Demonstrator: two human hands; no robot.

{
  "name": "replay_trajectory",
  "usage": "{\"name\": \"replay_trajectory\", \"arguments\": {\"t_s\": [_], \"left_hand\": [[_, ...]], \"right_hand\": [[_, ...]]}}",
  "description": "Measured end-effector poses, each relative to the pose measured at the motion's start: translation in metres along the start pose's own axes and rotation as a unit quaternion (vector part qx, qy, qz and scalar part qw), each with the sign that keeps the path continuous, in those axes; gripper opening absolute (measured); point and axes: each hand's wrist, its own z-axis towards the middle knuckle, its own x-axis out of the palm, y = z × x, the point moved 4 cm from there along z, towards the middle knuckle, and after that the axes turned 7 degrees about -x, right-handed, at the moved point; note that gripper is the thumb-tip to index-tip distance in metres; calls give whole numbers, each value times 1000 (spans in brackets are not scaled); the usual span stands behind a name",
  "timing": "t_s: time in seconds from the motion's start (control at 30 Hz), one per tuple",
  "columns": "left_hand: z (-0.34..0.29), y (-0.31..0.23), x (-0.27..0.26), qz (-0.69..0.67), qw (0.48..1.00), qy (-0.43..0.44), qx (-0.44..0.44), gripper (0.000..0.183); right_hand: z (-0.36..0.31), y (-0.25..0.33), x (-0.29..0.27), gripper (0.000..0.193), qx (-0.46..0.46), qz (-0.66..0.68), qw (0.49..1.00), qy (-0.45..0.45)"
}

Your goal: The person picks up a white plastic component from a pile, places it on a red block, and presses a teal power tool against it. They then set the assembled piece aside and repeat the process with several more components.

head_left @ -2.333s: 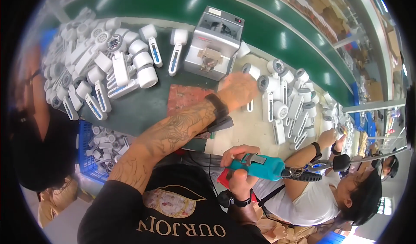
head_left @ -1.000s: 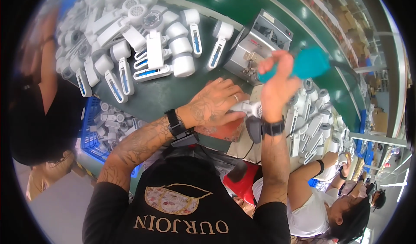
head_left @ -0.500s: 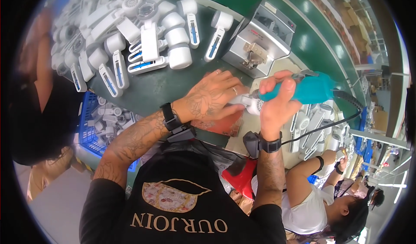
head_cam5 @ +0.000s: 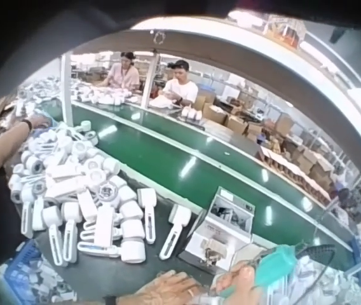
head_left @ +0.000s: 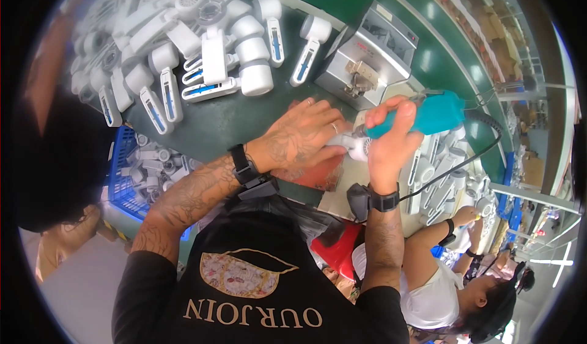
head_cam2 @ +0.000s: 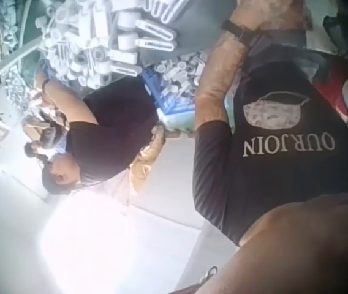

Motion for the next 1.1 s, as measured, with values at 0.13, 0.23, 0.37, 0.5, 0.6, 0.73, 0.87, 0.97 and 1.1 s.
{"name": "replay_trajectory", "arguments": {"t_s": [0.13,0.23,0.37,0.5,0.6,0.73,0.87,0.97,1.1], "left_hand": [[-2,0,-1,19,999,-25,12,39],[-5,1,-3,13,998,-62,22,38],[-1,-3,-4,7,1000,-8,12,39],[-5,0,-1,5,1000,-15,21,40],[-3,4,0,13,1000,-24,14,39],[0,0,-6,17,1000,8,2,35],[-1,2,-2,-4,1000,16,-7,34],[-2,0,-3,-15,1000,0,-6,30],[-1,-1,-4,-18,1000,22,-13,30]], "right_hand": [[27,20,18,39,-107,10,994,-5],[52,21,39,37,-167,-60,984,-1],[60,-9,32,36,-152,-29,988,11],[47,2,35,34,-120,-38,992,9],[27,19,28,35,-84,-24,996,2],[-10,32,-6,44,-59,71,996,12],[-27,31,-8,53,-75,12,997,33],[-28,25,-9,53,-85,5,996,33],[-30,14,-13,49,-76,31,996,21]]}}
